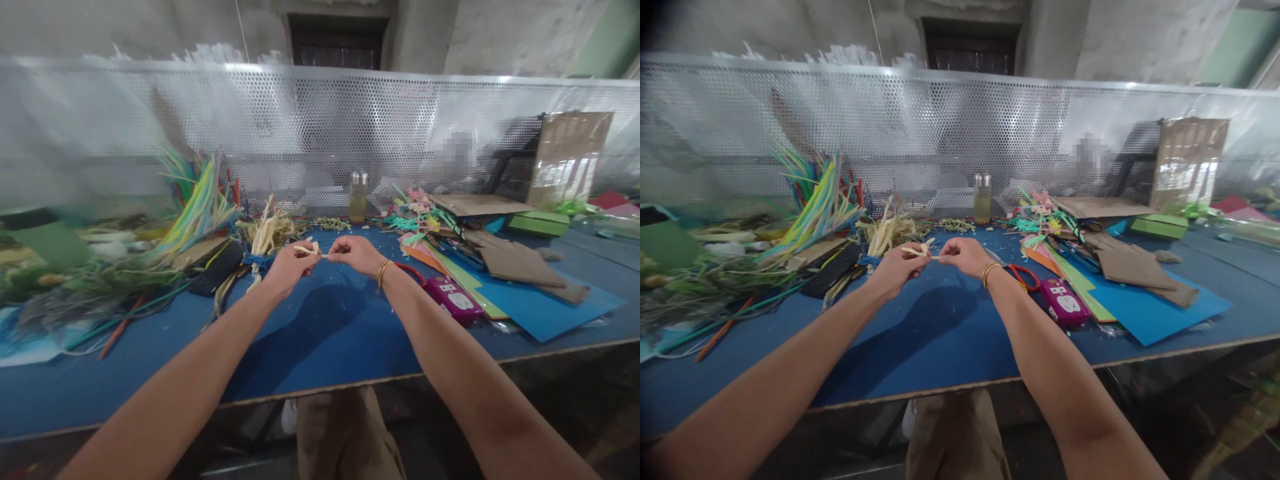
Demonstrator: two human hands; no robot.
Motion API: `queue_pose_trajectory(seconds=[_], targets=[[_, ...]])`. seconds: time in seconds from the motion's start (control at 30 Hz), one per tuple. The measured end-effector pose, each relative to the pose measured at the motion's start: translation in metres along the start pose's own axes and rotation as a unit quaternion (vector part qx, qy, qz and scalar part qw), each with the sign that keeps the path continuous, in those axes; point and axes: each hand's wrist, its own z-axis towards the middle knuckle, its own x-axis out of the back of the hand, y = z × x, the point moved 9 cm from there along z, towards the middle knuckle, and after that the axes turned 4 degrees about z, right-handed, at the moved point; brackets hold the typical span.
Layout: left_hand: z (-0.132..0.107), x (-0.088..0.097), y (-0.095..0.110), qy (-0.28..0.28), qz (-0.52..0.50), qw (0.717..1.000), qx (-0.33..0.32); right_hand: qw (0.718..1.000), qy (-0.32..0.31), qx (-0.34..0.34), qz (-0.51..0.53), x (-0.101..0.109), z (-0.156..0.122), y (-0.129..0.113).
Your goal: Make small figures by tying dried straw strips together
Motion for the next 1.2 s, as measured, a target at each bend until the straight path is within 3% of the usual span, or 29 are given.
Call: queue_pose_trajectory(seconds=[0.33, 0.57, 0.7, 1.2], targets=[[0.004, 0.002, -0.013, -0.018, -0.048, 0.998, 0.025, 0.997, 0.028, -0.007, -0.067, 0.006, 0.000, 0.004], [0.004, -0.004, -0.015, -0.065, -0.059, 0.996, 0.033, 0.997, 0.071, 0.034, -0.002, 0.012, -0.002, -0.008], [0.001, -0.010, -0.016, -0.090, -0.073, 0.992, 0.052, 0.997, 0.071, 0.038, 0.004, 0.006, -0.002, -0.013], [-0.003, -0.013, -0.024, -0.088, -0.064, 0.989, 0.097, 0.997, 0.052, 0.054, -0.006, -0.007, -0.003, -0.021]])
